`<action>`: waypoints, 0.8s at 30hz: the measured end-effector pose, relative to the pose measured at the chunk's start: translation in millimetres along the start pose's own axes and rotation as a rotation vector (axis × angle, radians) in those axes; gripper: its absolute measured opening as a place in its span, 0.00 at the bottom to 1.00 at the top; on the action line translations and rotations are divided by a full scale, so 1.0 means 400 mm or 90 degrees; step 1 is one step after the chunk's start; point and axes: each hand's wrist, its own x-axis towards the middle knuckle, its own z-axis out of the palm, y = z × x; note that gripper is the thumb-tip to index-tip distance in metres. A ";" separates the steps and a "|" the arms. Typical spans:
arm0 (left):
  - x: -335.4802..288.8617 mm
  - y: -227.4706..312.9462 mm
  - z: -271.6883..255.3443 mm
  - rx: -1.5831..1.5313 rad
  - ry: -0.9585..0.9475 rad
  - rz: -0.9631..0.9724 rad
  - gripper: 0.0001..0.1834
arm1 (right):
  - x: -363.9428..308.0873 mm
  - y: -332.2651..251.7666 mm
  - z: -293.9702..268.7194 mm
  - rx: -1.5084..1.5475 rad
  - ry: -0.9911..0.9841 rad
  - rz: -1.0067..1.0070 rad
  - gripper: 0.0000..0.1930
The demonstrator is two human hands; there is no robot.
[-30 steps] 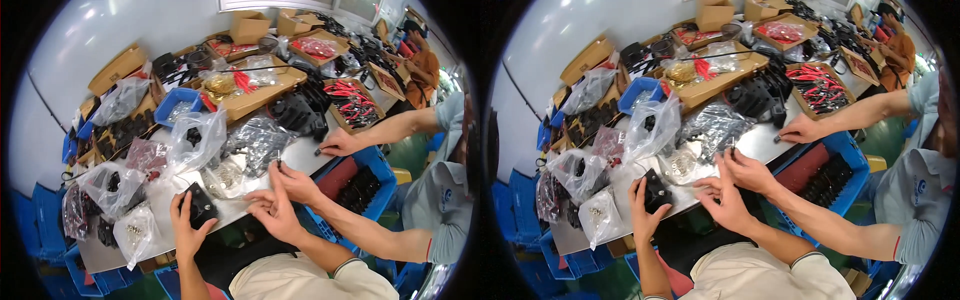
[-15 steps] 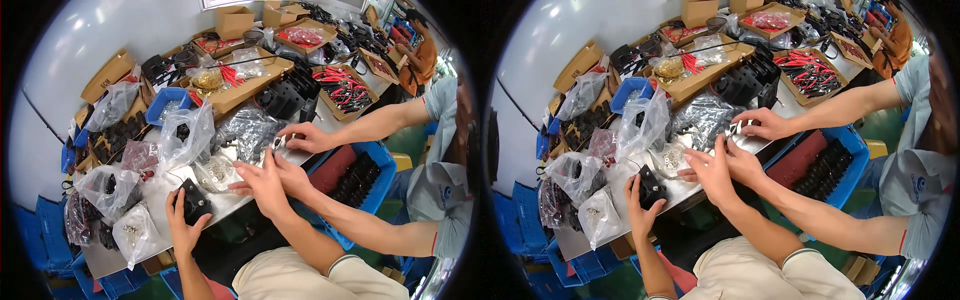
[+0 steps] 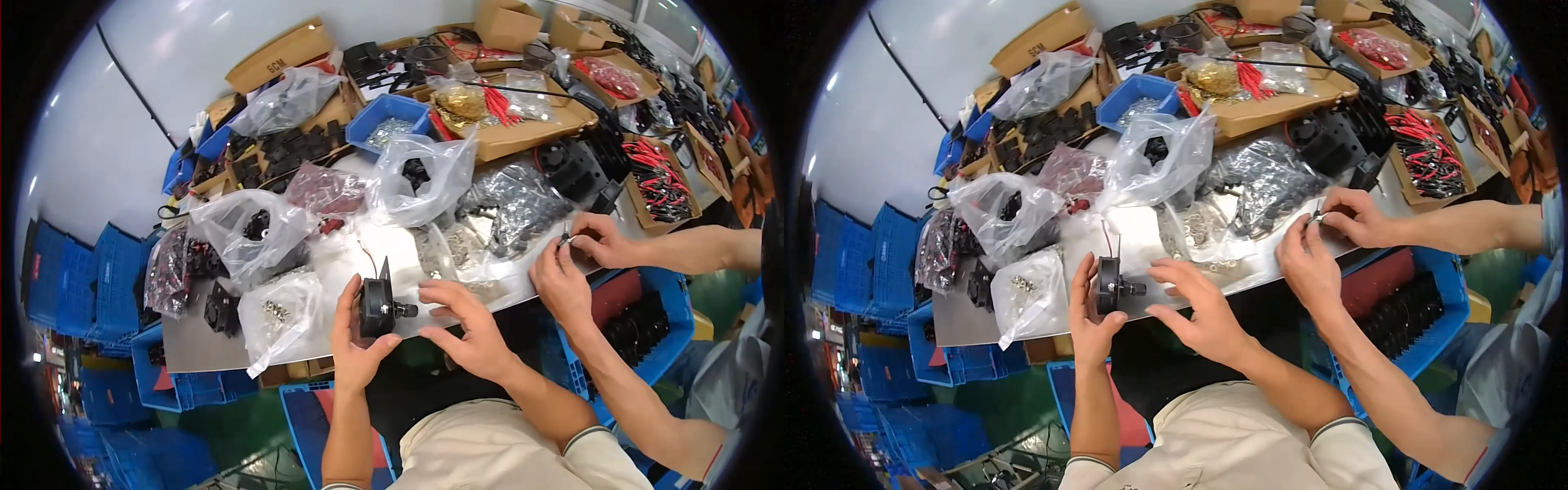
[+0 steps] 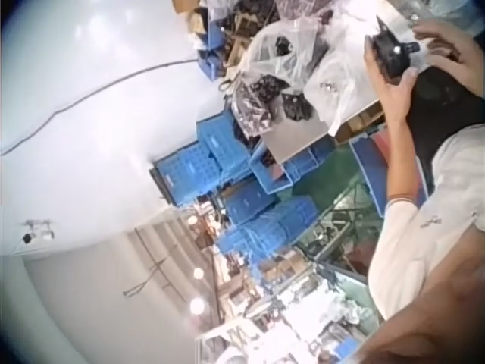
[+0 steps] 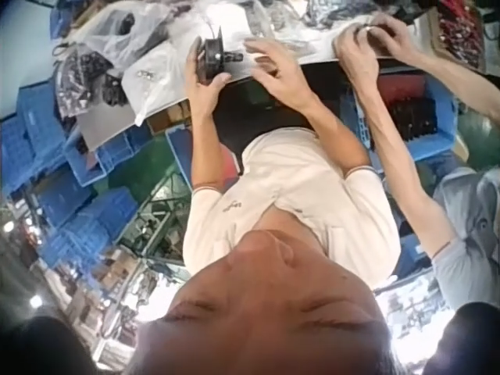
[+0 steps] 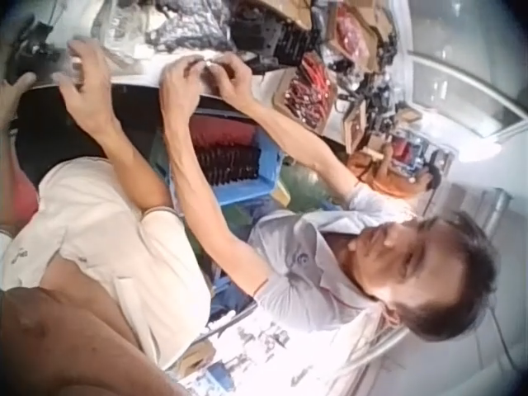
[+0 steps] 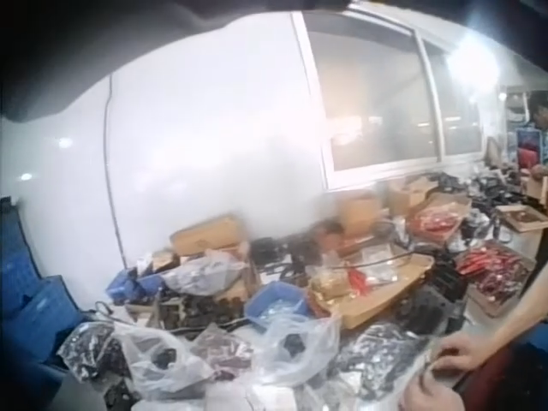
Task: Assembling and inspecting electronic cooling fan components at a factory workbench.
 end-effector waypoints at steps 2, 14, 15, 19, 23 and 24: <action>-0.011 0.011 -0.004 -0.019 0.001 0.000 0.56 | 0.024 -0.003 0.026 0.090 -0.075 -0.027 0.22; 0.024 0.066 -0.026 0.484 -0.083 0.159 0.26 | 0.092 0.035 0.044 0.044 -0.097 -0.044 0.11; 0.026 0.082 -0.011 0.525 -0.077 0.168 0.21 | 0.093 0.039 0.048 0.052 -0.090 -0.035 0.11; 0.015 0.108 0.027 0.517 -0.012 0.110 0.19 | 0.106 0.030 0.048 0.049 -0.127 0.076 0.10; 0.016 0.097 0.042 0.542 0.024 0.088 0.16 | 0.112 0.051 0.029 -0.072 -0.175 0.078 0.13; 0.024 0.092 0.050 0.549 0.022 0.111 0.16 | 0.109 0.048 0.030 -0.028 -0.128 -0.002 0.14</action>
